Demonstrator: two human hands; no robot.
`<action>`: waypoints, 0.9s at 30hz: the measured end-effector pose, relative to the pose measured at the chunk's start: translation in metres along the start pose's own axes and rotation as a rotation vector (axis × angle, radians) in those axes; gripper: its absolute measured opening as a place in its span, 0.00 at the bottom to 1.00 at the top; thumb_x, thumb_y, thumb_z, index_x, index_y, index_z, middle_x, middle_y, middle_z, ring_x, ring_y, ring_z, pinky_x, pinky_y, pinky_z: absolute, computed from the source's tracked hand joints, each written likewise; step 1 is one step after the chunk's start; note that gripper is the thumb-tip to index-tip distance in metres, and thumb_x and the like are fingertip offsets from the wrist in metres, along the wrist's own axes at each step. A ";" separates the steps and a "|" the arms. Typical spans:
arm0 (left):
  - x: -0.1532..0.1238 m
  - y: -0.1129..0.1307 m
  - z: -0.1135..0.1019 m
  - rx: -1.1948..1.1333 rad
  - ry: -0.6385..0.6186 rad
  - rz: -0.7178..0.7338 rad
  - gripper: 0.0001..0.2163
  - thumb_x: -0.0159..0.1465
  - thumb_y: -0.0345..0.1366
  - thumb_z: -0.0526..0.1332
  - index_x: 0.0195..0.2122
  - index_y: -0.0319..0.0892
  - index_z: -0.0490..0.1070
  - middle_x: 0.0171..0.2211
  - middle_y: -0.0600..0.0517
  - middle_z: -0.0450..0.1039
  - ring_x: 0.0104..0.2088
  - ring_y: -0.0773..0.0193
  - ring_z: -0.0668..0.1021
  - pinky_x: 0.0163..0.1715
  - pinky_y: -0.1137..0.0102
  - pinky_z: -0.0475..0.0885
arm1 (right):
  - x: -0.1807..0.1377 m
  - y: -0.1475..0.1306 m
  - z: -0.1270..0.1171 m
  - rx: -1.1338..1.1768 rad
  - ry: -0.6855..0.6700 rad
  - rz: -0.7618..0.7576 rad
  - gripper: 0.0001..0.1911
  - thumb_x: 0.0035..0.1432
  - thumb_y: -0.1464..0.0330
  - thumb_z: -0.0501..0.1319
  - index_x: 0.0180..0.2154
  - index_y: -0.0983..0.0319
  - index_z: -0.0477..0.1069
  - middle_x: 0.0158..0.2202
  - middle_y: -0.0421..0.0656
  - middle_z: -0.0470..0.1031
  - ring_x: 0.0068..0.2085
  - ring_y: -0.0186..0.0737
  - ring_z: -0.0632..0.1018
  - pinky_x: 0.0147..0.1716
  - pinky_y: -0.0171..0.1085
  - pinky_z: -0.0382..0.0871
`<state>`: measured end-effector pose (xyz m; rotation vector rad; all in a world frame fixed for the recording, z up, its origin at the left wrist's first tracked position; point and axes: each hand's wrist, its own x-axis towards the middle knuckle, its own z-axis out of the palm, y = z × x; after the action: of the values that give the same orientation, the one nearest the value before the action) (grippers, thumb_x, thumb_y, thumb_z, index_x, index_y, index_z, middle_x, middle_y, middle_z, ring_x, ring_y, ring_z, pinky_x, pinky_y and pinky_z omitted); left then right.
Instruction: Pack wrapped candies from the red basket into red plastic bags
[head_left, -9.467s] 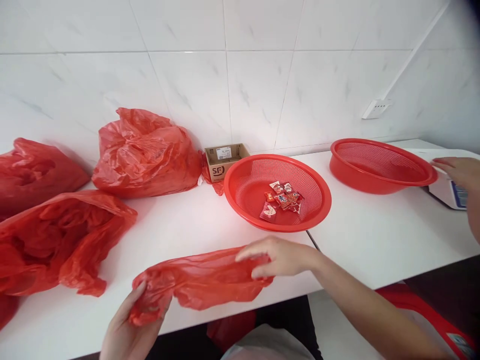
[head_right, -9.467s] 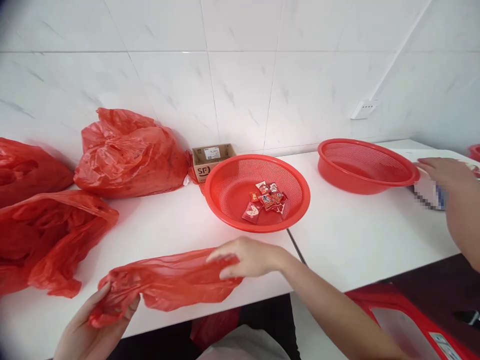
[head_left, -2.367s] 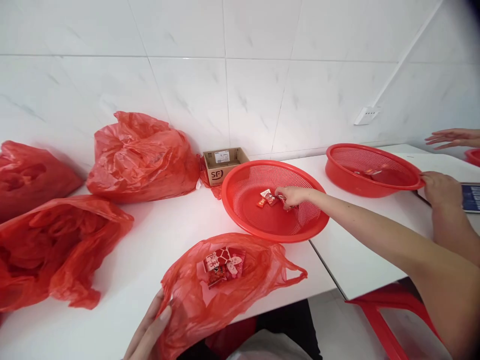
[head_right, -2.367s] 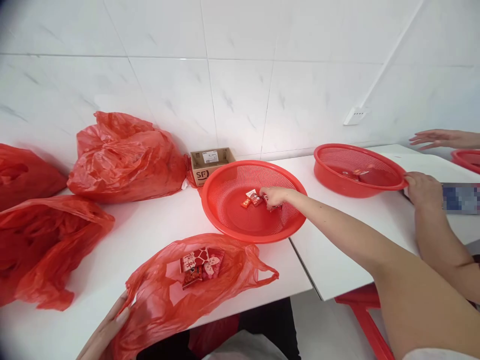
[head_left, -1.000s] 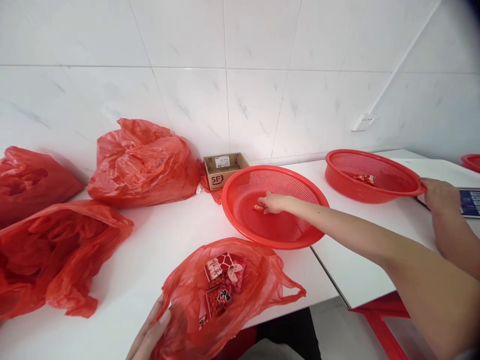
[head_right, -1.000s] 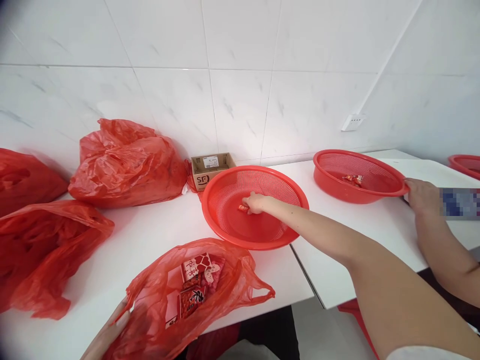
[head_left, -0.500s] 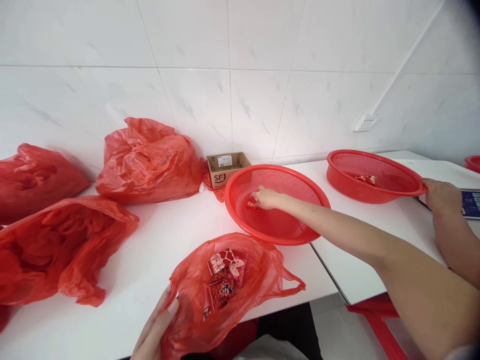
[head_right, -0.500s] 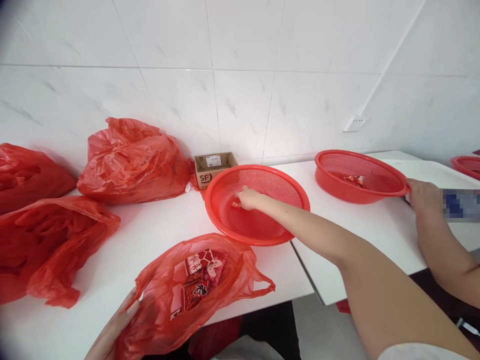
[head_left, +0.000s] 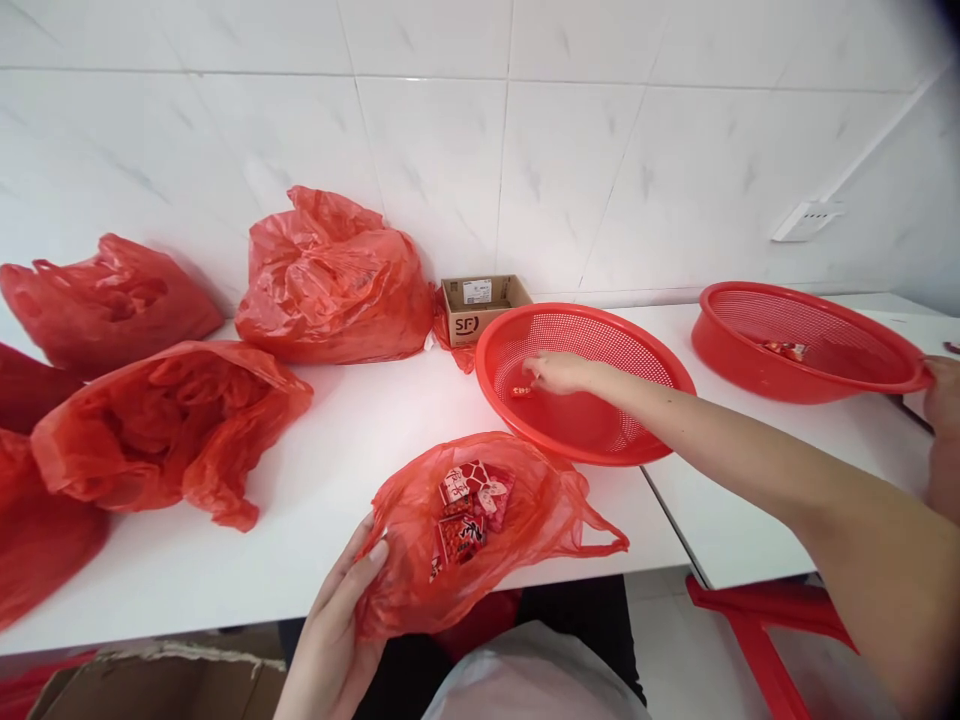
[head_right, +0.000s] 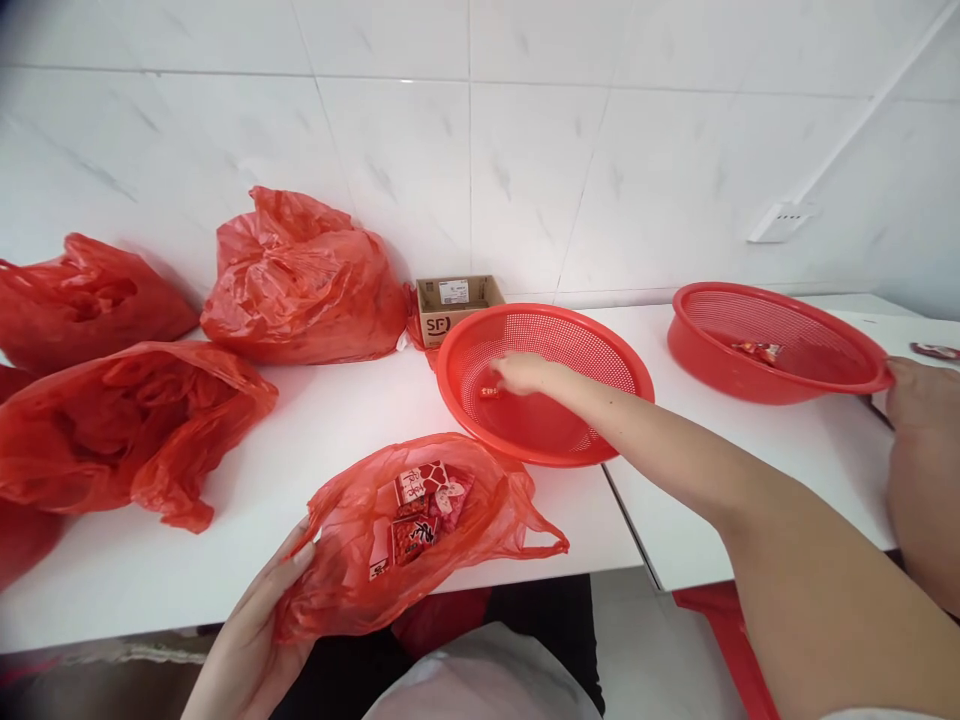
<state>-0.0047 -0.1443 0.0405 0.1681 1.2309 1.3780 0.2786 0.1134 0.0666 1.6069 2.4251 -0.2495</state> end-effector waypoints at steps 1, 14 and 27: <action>0.000 0.000 0.001 0.003 0.009 0.006 0.20 0.57 0.25 0.65 0.52 0.43 0.74 0.45 0.48 0.81 0.38 0.61 0.83 0.34 0.75 0.80 | -0.002 -0.005 0.004 -0.001 -0.018 -0.020 0.17 0.62 0.63 0.58 0.53 0.57 0.69 0.50 0.50 0.71 0.42 0.44 0.75 0.36 0.36 0.64; -0.003 0.003 -0.004 0.004 0.097 0.023 0.17 0.59 0.25 0.63 0.48 0.45 0.76 0.47 0.50 0.80 0.39 0.61 0.83 0.33 0.74 0.80 | -0.041 -0.037 -0.043 0.260 0.118 -0.200 0.15 0.65 0.63 0.54 0.51 0.59 0.65 0.52 0.48 0.73 0.48 0.43 0.76 0.42 0.37 0.68; -0.002 0.011 0.000 0.010 0.067 0.075 0.19 0.54 0.27 0.67 0.48 0.44 0.76 0.45 0.50 0.81 0.43 0.59 0.82 0.35 0.76 0.79 | -0.111 -0.125 -0.008 0.484 -0.003 -0.537 0.28 0.63 0.64 0.56 0.64 0.54 0.58 0.63 0.47 0.63 0.53 0.47 0.74 0.51 0.47 0.68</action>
<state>-0.0111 -0.1428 0.0497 0.1779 1.2982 1.4528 0.2047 -0.0313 0.1070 1.0390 2.9006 -0.9881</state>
